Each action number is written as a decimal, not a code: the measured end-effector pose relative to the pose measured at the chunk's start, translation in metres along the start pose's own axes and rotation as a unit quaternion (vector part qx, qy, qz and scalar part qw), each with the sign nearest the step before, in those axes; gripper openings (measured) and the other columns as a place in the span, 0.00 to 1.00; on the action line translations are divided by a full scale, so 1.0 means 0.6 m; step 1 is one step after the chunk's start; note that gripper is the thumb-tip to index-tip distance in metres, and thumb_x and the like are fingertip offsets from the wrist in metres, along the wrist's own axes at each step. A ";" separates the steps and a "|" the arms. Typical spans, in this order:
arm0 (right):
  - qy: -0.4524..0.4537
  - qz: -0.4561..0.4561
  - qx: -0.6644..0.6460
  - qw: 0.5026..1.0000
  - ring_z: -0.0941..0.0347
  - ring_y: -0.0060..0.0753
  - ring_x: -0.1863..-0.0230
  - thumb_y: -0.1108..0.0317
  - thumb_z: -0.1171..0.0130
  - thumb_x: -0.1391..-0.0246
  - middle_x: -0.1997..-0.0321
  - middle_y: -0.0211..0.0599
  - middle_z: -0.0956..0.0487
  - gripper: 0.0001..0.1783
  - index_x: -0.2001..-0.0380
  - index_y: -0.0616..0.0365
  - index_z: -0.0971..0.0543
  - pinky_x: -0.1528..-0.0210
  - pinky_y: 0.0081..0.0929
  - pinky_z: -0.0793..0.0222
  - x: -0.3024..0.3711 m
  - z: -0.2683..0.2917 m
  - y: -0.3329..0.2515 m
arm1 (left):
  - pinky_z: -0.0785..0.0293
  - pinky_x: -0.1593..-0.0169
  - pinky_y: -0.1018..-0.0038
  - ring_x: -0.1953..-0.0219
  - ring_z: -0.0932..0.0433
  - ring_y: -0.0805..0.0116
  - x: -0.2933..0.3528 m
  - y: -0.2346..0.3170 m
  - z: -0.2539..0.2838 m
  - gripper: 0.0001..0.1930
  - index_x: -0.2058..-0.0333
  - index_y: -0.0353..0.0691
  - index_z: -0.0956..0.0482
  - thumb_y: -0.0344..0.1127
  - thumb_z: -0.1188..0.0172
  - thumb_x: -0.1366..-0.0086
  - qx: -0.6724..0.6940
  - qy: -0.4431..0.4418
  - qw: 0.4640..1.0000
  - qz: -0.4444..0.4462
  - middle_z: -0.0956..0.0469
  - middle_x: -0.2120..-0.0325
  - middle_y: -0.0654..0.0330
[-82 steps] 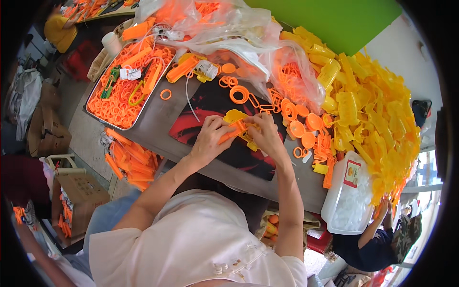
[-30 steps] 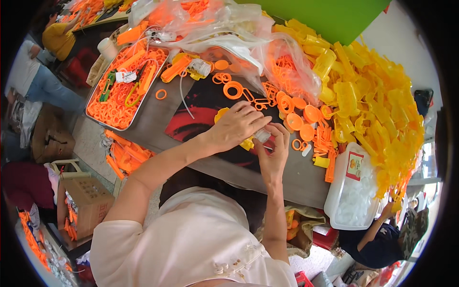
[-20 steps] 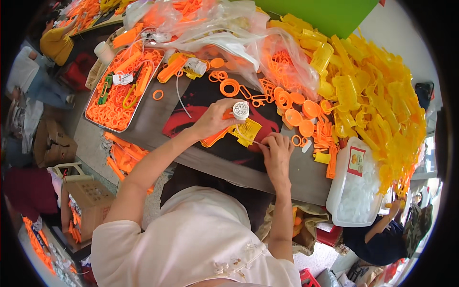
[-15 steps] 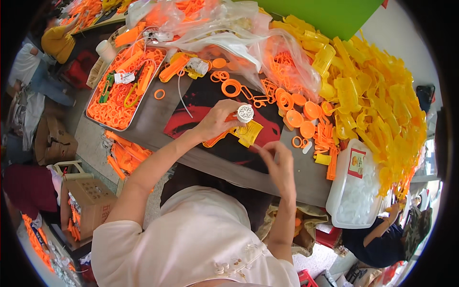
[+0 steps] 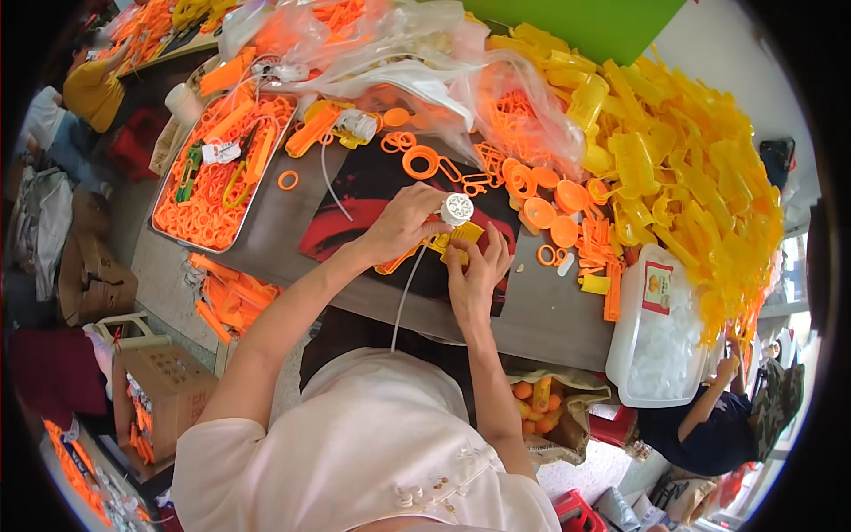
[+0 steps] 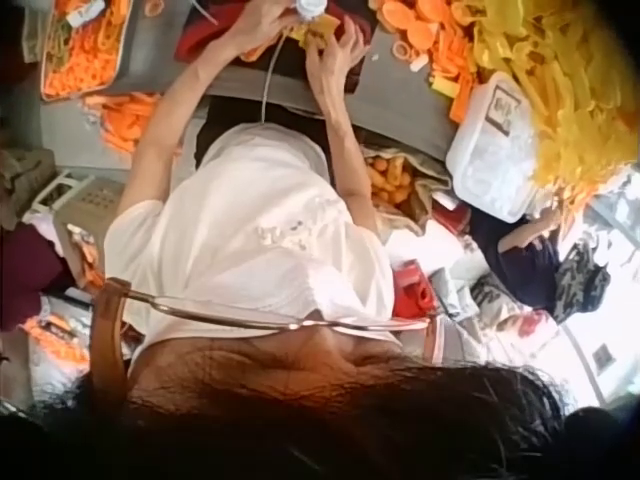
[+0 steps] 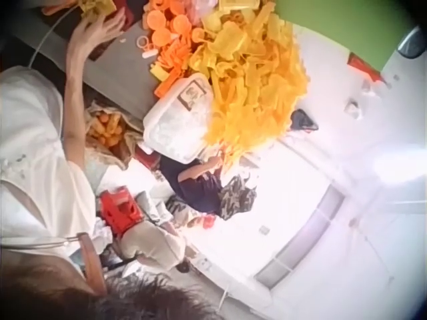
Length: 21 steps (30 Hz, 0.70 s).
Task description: Assembling and packaging plastic toy guns at a factory workstation.
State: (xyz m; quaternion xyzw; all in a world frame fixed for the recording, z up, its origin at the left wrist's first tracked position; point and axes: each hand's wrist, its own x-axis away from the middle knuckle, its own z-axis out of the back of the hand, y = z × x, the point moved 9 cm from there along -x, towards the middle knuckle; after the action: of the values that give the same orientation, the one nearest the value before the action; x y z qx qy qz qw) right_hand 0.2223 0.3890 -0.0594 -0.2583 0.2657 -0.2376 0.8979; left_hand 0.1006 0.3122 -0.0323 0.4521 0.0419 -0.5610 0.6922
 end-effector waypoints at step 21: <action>-0.088 0.104 -0.024 0.990 0.39 0.49 0.37 0.68 0.26 0.61 0.41 0.46 0.33 0.47 0.38 0.58 0.40 0.29 0.50 0.60 -0.024 0.027 -0.016 | 0.39 0.43 0.63 0.51 0.29 0.62 -0.005 0.003 0.008 0.22 0.49 0.47 0.24 0.35 0.34 0.44 0.070 -0.040 0.995 0.060 0.24 0.59 0.63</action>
State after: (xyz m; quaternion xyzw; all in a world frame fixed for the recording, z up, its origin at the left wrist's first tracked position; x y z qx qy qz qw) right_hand 0.2186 0.3953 -0.0370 -0.2704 0.2168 -0.1131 0.9312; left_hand 0.0988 0.3113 -0.0267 0.4782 -0.0523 -0.5372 0.6929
